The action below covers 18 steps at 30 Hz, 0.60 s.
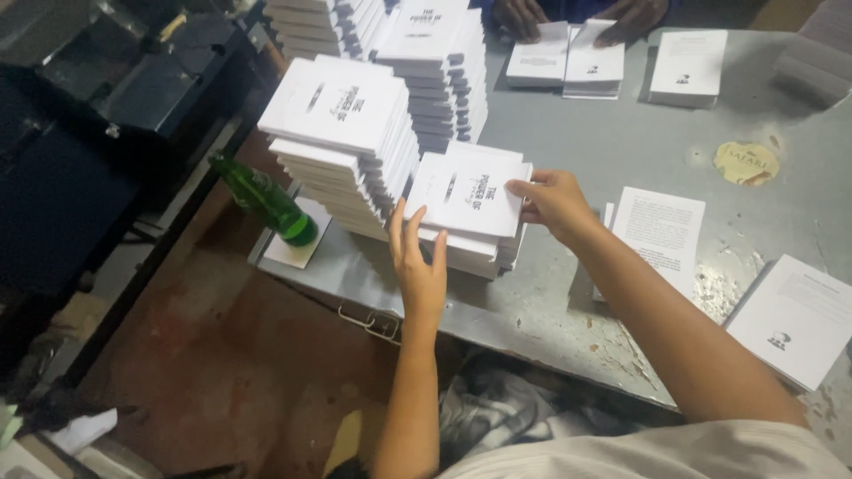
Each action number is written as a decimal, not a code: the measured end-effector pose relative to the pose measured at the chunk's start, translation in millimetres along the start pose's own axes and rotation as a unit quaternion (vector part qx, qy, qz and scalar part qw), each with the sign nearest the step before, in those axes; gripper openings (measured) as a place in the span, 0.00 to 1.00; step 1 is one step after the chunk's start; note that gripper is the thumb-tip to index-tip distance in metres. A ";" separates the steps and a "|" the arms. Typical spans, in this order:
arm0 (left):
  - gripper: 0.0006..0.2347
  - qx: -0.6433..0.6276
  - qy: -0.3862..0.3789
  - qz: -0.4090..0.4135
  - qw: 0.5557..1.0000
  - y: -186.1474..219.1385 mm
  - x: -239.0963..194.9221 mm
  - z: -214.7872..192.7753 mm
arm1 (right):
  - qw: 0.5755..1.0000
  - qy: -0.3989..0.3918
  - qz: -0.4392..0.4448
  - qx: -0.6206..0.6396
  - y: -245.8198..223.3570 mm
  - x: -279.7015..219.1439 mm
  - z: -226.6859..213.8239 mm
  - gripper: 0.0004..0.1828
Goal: Inspecting and sorting stacks of small printed booklets at a workbench.
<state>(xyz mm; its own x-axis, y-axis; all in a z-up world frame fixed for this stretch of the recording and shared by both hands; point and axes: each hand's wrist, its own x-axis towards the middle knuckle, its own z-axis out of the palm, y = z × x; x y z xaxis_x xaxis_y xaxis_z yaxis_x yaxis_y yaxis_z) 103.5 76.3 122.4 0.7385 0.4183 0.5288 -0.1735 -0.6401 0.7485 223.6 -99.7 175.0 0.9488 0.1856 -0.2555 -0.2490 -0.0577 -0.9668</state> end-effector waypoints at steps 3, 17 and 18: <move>0.15 0.001 -0.005 0.013 1.000 -6.1 -2.6 3.2 | 1.000 -0.007 0.010 0.000 -7.9 -9.8 -3.0 0.35; 0.12 -0.001 -0.024 -0.005 1.000 10.0 2.1 -4.3 | 0.999 -0.002 -0.014 -0.044 -22.1 -13.9 -24.6 0.27; 0.12 -0.010 -0.014 0.004 1.000 11.4 2.6 -2.8 | 0.999 0.001 -0.014 -0.045 -21.9 -13.7 -25.7 0.27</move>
<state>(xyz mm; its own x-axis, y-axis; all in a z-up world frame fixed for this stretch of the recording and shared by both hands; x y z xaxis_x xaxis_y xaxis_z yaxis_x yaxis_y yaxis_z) 101.6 71.9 133.4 0.7551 0.3942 0.5238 -0.1931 -0.6297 0.7524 221.1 -126.2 200.0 0.9555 0.1874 -0.2279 -0.2034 -0.1411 -0.9689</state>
